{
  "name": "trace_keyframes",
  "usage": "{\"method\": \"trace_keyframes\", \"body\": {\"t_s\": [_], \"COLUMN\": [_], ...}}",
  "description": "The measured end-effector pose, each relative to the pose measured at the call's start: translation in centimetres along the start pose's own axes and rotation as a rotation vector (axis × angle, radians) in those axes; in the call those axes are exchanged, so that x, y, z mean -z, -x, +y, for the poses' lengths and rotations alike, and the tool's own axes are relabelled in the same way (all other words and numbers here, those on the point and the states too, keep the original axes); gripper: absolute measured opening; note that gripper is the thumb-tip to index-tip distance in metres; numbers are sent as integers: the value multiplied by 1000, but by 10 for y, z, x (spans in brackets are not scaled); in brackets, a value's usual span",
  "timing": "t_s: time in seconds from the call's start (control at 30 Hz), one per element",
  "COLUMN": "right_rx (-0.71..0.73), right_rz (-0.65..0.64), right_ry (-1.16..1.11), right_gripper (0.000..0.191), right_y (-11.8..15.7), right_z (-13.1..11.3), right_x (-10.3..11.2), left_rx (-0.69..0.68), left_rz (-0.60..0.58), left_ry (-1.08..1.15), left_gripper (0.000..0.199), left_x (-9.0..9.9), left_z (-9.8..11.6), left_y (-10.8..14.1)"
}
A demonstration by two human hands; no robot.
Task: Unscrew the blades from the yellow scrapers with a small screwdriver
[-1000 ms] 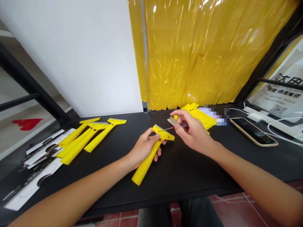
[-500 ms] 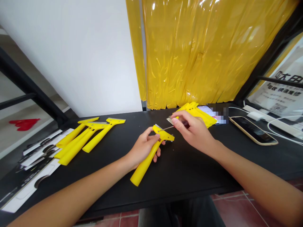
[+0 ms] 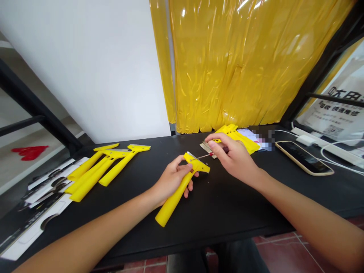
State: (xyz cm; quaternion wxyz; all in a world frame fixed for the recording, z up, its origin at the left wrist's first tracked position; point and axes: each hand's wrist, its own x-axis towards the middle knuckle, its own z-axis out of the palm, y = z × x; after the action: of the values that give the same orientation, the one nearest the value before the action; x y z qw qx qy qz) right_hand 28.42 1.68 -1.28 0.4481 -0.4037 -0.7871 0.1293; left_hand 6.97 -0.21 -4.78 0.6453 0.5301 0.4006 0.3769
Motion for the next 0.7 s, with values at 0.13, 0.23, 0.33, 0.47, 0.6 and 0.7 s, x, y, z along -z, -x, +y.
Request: {"method": "trace_keyframes", "body": {"t_s": [0.13,0.23,0.33,0.47,0.6,0.7], "right_rx": [44,58,43,48,59,46], "right_rz": [2,-15,-10,-5,-69,-101], "right_ry": [-27,4,53,51,70,88], "right_gripper": [30,24,18,24,27,22], "right_y": [2,2,0,1,3,4], "right_z": [-3,-2,0,-1,-2,-1], "right_x": [0,0,1,1,-1,-2], "left_rx": [0,6,15,28,56,77], "left_rz": [-5,1,1,-1,12,16], "left_ry": [0,5,13,11,14,13], "left_gripper": [30,33,33,29,23,23], "left_x": [-1,-1,0,0,1,2], "left_z": [1,2,2,2,2,2], "left_y": [0,0,0,-1,-2,-3]}}
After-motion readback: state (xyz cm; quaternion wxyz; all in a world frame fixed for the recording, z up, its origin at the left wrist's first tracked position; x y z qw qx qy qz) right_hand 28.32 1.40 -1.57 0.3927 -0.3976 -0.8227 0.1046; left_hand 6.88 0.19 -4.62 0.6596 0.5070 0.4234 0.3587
